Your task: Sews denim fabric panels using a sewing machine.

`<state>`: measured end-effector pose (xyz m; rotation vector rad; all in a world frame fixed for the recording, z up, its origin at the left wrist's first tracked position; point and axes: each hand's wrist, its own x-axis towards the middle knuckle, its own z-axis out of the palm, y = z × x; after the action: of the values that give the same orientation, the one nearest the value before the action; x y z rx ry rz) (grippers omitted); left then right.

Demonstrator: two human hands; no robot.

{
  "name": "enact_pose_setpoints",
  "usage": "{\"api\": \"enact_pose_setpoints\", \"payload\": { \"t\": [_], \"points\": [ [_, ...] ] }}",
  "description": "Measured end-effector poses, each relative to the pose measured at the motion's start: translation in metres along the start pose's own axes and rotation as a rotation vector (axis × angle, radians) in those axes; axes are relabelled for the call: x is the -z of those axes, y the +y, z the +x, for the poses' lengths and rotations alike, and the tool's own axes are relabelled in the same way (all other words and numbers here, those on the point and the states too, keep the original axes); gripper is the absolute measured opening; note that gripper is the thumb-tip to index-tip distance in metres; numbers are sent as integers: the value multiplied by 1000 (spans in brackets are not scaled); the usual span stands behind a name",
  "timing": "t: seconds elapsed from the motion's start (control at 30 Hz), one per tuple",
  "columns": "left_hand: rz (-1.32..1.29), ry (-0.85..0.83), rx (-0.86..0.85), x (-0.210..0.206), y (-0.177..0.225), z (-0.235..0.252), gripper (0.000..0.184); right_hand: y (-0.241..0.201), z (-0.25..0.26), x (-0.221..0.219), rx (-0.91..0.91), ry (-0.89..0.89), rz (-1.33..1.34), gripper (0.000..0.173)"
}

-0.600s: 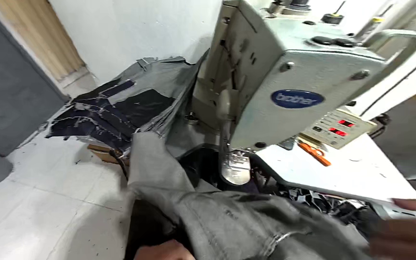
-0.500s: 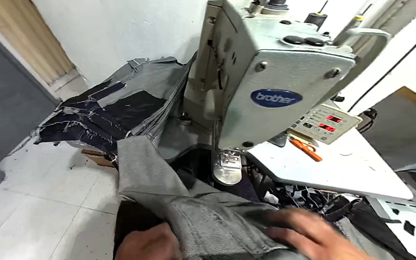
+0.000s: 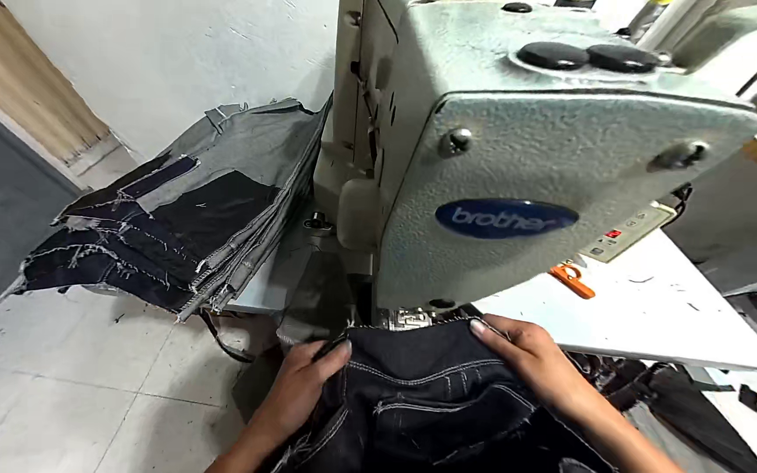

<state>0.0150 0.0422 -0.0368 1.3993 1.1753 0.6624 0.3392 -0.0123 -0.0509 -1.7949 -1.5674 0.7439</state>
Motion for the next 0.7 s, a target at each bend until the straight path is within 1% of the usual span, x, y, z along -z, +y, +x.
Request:
{"api": "enact_pose_setpoints", "payload": {
  "t": [0.07,0.13,0.2,0.27,0.3,0.37,0.4,0.43,0.47,0.5,0.53,0.57,0.6,0.63,0.67,0.7],
  "points": [
    [54,5,-88,-2,10,22,26,-4,14,3,25,33,2,34],
    [104,-64,-105,2,10,30,27,-7,16,5,23,-11,-7,34],
    [106,-119,-75,11,9,10,31,-8,-1,12,18,-127,0,42],
    [11,-108,-55,12,9,-17,24,-15,-24,21,26,-209,70,38],
    [-41,-76,-45,9,10,-22,25,-17,-30,22,9,-210,130,35],
    [-112,-10,-3,2,16,-14,25,-18,-26,20,-113,-103,275,28],
    [-89,38,-18,-2,19,2,26,-18,-12,18,-159,-14,323,27],
    [-20,90,-54,-4,21,25,26,-17,9,17,-163,73,327,27],
    [78,138,-85,-7,21,50,27,-13,31,16,-134,140,271,28],
    [174,157,-81,-7,21,72,26,-3,53,15,-81,188,164,29],
    [254,152,-44,-5,27,84,24,7,69,12,-17,230,10,31],
    [315,125,16,-3,34,87,22,5,75,12,3,223,-107,31],
    [353,71,109,-1,40,82,23,3,73,10,13,211,-184,31],
    [359,9,95,0,35,79,23,3,65,6,27,198,-216,30],
    [326,-27,61,-2,28,75,27,4,53,1,80,210,-248,33],
    [272,-12,-30,-6,15,69,28,7,41,-5,176,255,-308,40]
  ]
}}
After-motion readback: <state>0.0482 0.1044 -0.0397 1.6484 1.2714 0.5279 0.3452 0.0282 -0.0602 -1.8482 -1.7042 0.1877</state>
